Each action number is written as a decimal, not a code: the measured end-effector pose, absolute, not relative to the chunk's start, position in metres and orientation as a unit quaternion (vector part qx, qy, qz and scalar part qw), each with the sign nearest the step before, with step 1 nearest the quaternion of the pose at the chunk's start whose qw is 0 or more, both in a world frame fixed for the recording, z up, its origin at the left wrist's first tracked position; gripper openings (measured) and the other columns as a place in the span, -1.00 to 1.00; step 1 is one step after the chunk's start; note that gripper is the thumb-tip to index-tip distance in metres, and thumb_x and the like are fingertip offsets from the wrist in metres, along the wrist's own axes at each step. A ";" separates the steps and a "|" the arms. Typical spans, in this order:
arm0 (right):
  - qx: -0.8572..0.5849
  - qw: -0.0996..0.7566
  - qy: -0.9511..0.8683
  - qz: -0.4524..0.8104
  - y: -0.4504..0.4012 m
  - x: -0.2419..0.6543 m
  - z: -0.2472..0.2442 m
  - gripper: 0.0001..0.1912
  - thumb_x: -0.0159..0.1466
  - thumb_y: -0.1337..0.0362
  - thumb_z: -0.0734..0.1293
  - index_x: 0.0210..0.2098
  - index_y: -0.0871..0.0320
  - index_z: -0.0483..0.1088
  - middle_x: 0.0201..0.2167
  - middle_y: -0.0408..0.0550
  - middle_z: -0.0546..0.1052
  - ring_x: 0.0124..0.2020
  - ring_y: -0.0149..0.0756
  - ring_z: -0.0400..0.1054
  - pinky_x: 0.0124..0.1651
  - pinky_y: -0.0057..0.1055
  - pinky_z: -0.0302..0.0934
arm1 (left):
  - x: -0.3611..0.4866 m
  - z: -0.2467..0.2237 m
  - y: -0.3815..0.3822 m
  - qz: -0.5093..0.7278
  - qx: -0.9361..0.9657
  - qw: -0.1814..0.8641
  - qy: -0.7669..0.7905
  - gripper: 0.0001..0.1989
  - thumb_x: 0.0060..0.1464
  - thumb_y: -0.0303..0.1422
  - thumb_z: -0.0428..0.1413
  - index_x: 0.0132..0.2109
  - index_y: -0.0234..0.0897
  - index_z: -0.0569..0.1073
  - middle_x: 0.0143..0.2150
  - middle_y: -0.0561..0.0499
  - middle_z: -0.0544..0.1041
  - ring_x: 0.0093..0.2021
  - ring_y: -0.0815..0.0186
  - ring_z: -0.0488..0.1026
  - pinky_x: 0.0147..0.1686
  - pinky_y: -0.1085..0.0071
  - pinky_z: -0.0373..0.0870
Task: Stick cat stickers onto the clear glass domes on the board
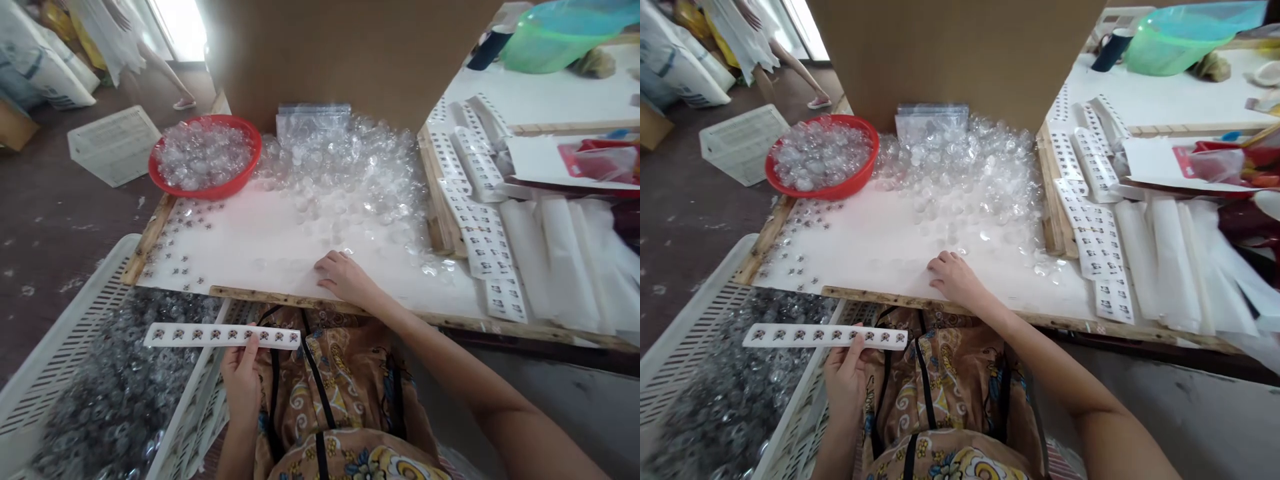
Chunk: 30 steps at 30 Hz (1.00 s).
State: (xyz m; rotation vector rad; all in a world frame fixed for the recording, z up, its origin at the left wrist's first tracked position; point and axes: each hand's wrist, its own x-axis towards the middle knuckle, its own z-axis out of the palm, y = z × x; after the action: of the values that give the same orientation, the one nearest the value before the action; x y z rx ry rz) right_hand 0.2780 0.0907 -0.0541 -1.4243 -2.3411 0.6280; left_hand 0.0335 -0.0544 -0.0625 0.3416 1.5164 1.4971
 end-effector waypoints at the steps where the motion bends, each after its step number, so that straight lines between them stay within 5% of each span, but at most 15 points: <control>1: -0.501 0.182 -0.813 0.235 0.090 0.280 -0.055 -0.75 0.20 0.34 0.45 -0.13 0.16 0.45 -0.16 0.07 0.47 -0.11 -0.12 0.38 0.03 -0.15 0.27 | 0.033 -0.063 -0.055 0.609 0.140 0.471 0.622 -0.56 -0.17 -0.18 0.43 -0.11 -0.24 0.63 -0.17 -0.03 0.64 -0.27 0.29 0.55 -0.29 0.43 0.50; 8: -0.524 0.220 -0.754 0.330 0.090 0.278 -0.053 -0.73 0.13 0.34 0.50 -0.18 0.15 0.44 -0.20 -0.02 0.46 -0.18 -0.24 0.40 -0.11 -0.31 0.30 | 0.035 -0.063 -0.057 0.613 0.137 0.474 0.617 -0.59 -0.18 -0.21 0.43 -0.14 -0.24 0.63 -0.18 -0.02 0.64 -0.25 0.31 0.55 -0.24 0.44 0.51; 13: -0.554 0.208 -0.751 0.292 0.110 0.265 -0.051 -0.64 0.11 0.29 0.53 -0.12 0.16 0.44 -0.16 0.03 0.46 -0.13 -0.18 0.40 -0.10 -0.27 0.29 | 0.039 -0.060 -0.052 0.609 0.134 0.481 0.616 -0.59 -0.21 -0.19 0.44 -0.18 -0.24 0.64 -0.23 0.00 0.64 -0.28 0.30 0.56 -0.25 0.42 0.52; 18: -0.567 0.211 -0.766 0.216 0.131 0.277 -0.049 -0.72 0.29 0.34 0.36 0.01 0.13 0.43 -0.04 0.13 0.46 -0.03 -0.06 0.36 -0.05 -0.19 0.28 | 0.035 -0.059 -0.050 0.605 0.134 0.471 0.628 -0.56 -0.22 -0.19 0.45 -0.16 -0.24 0.63 -0.22 -0.01 0.64 -0.30 0.30 0.54 -0.31 0.42 0.51; 23: -0.559 0.135 -0.799 0.175 0.146 0.284 -0.059 -0.77 0.28 0.47 0.30 -0.11 0.17 0.51 -0.10 0.17 0.48 -0.06 0.00 0.34 -0.01 -0.13 0.25 | 0.033 -0.061 -0.049 0.600 0.130 0.475 0.630 -0.58 -0.23 -0.18 0.44 -0.19 -0.28 0.64 -0.21 -0.07 0.64 -0.30 0.28 0.54 -0.32 0.41 0.51; 30: -0.570 0.153 -0.787 0.180 0.154 0.290 -0.054 -0.76 0.23 0.37 0.35 -0.09 0.16 0.49 -0.14 0.15 0.46 -0.11 -0.03 0.39 -0.10 -0.18 0.28 | 0.031 -0.059 -0.050 0.603 0.138 0.475 0.626 -0.58 -0.15 -0.17 0.41 -0.14 -0.29 0.63 -0.20 -0.07 0.64 -0.29 0.27 0.55 -0.31 0.41 0.49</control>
State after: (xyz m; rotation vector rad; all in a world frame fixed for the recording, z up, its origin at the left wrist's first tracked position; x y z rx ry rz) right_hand 0.2900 0.1544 -0.0542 -1.6365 -2.2570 0.5152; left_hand 0.0311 -0.0497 -0.0588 0.3385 1.5311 1.4731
